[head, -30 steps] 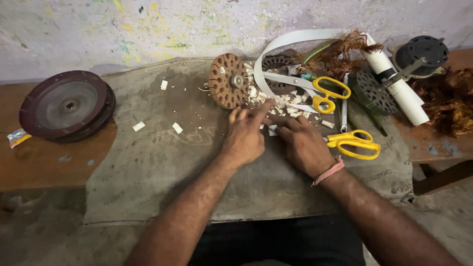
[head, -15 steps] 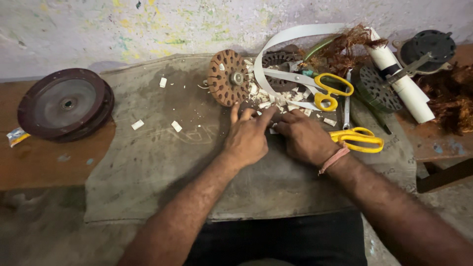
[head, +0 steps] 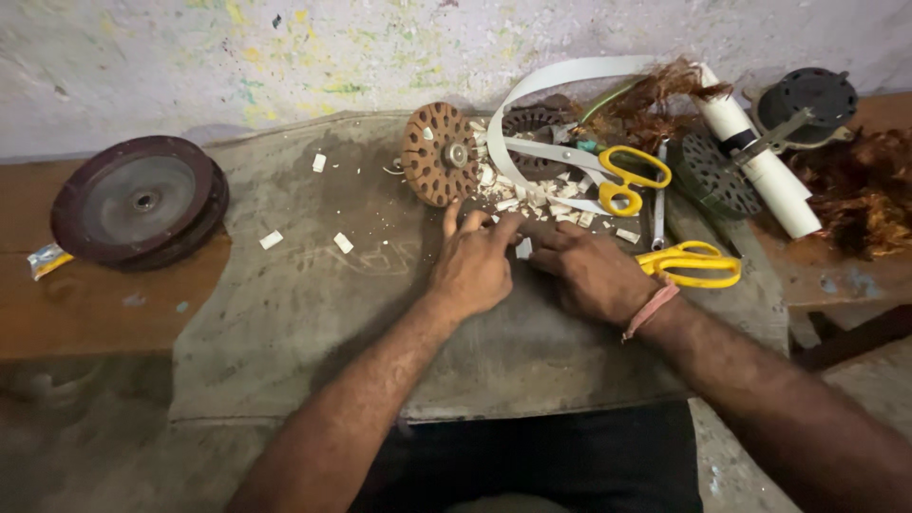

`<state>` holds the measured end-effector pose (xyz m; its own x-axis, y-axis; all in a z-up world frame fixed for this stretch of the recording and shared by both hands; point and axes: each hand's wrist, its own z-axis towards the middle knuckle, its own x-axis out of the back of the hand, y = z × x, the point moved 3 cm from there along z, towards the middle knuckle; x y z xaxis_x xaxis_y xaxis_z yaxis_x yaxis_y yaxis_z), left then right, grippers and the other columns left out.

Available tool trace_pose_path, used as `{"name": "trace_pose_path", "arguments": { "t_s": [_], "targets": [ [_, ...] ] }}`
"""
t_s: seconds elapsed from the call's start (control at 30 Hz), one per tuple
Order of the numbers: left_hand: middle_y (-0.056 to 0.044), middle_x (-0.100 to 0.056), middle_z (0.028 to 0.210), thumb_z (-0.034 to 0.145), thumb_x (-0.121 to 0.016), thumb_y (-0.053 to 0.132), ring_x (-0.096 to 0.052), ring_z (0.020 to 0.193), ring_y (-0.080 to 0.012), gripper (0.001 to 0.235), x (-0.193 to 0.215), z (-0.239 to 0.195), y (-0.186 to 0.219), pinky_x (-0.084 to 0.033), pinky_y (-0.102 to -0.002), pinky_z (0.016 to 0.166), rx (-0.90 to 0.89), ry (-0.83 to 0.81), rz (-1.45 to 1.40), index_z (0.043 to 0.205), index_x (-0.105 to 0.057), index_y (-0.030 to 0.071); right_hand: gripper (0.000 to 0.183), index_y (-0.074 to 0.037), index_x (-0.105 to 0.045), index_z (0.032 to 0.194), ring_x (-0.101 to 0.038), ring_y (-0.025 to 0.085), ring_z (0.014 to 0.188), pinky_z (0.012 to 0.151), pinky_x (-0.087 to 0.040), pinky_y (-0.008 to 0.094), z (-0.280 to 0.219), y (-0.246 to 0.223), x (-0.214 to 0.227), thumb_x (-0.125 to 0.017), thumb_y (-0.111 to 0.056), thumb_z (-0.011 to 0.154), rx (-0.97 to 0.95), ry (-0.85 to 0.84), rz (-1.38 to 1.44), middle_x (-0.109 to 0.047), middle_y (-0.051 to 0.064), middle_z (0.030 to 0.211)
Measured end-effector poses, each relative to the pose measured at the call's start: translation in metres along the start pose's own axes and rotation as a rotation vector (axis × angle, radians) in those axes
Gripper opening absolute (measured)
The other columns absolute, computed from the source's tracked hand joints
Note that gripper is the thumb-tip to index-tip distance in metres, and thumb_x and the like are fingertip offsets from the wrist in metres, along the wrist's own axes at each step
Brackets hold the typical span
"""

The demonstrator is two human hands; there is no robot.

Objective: The person prepares a fan stator for rewinding by clearing debris from the slots and cutting strips of white insulation paper with scissors to fit into the stator core.

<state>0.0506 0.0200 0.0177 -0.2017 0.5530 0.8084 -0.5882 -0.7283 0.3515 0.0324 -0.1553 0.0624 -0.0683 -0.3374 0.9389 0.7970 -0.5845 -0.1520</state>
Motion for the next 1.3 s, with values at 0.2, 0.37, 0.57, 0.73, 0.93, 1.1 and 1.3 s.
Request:
{"name": "trace_pose_path", "arguments": {
  "t_s": [0.2, 0.37, 0.57, 0.73, 0.93, 1.1, 1.3],
  "targets": [
    [-0.003, -0.078, 0.103, 0.074, -0.064, 0.002, -0.057, 0.118, -0.0343, 0.065, 0.002, 0.002, -0.008, -0.016, -0.065, 0.118, 0.025, 0.016, -0.053, 0.138, -0.052, 0.01, 0.028, -0.01, -0.076, 0.107, -0.065, 0.032, 0.099, 0.087, -0.055, 0.042, -0.016, 0.009, -0.011, -0.069, -0.003, 0.081, -0.127, 0.238, 0.127, -0.069, 0.009, 0.108],
    [-0.003, -0.078, 0.102, 0.075, -0.064, 0.001, -0.058, 0.118, -0.0333, 0.064, -0.001, 0.003, -0.005, -0.018, -0.062, 0.119, 0.059, 0.011, -0.054, 0.138, -0.052, 0.011, 0.031, -0.006, -0.074, 0.109, -0.065, 0.035, 0.102, 0.085, -0.053, 0.044, -0.004, 0.006, -0.012, -0.069, -0.004, 0.078, -0.093, 0.156, 0.05, -0.068, 0.011, 0.121],
    [-0.007, -0.075, 0.1, 0.075, -0.064, 0.001, -0.057, 0.117, -0.0342, 0.063, 0.003, 0.003, -0.005, -0.017, -0.064, 0.117, 0.015, 0.026, -0.051, 0.135, -0.053, 0.01, 0.047, -0.006, -0.073, 0.12, -0.064, 0.037, 0.107, 0.088, -0.054, 0.047, 0.014, 0.004, -0.009, -0.065, -0.001, 0.074, -0.12, 0.038, 0.029, -0.066, 0.012, 0.127],
    [-0.009, -0.075, 0.096, 0.077, -0.062, 0.001, -0.059, 0.115, -0.0332, 0.057, 0.003, 0.001, -0.003, -0.017, -0.066, 0.12, 0.021, 0.01, -0.002, 0.132, -0.056, 0.013, 0.041, -0.006, -0.073, 0.114, -0.064, 0.036, 0.109, 0.089, -0.055, 0.046, 0.012, 0.005, -0.006, -0.064, -0.001, 0.074, -0.08, 0.009, 0.013, -0.065, 0.013, 0.134],
    [-0.009, -0.076, 0.094, 0.075, -0.061, 0.001, -0.059, 0.114, -0.034, 0.054, 0.001, 0.002, -0.003, -0.016, -0.067, 0.119, 0.038, -0.035, 0.008, 0.128, -0.056, 0.012, 0.036, 0.0, -0.07, 0.108, -0.061, 0.036, 0.111, 0.086, -0.056, 0.046, 0.002, 0.0, -0.008, -0.065, -0.003, 0.073, 0.003, 0.004, -0.023, -0.06, 0.016, 0.137],
    [-0.008, -0.077, 0.094, 0.084, -0.064, 0.007, -0.06, 0.113, -0.0347, 0.04, 0.001, 0.005, -0.003, -0.018, -0.065, 0.117, 0.048, 0.033, -0.044, 0.123, -0.059, 0.012, 0.041, -0.001, -0.071, 0.109, -0.06, 0.035, 0.104, 0.076, -0.056, 0.044, -0.003, -0.004, -0.007, -0.066, -0.002, 0.069, 0.018, -0.006, -0.032, -0.062, 0.015, 0.133],
    [-0.013, -0.072, 0.098, 0.082, -0.073, 0.017, -0.06, 0.11, -0.0363, 0.04, -0.005, 0.015, 0.002, -0.03, -0.06, 0.108, 0.102, 0.007, -0.019, 0.12, -0.062, 0.014, 0.023, -0.008, -0.07, 0.09, -0.058, 0.03, 0.089, 0.068, -0.052, 0.043, -0.014, 0.001, -0.007, -0.075, -0.01, 0.069, 0.061, 0.105, 0.002, -0.062, 0.008, 0.087]
  ]
}}
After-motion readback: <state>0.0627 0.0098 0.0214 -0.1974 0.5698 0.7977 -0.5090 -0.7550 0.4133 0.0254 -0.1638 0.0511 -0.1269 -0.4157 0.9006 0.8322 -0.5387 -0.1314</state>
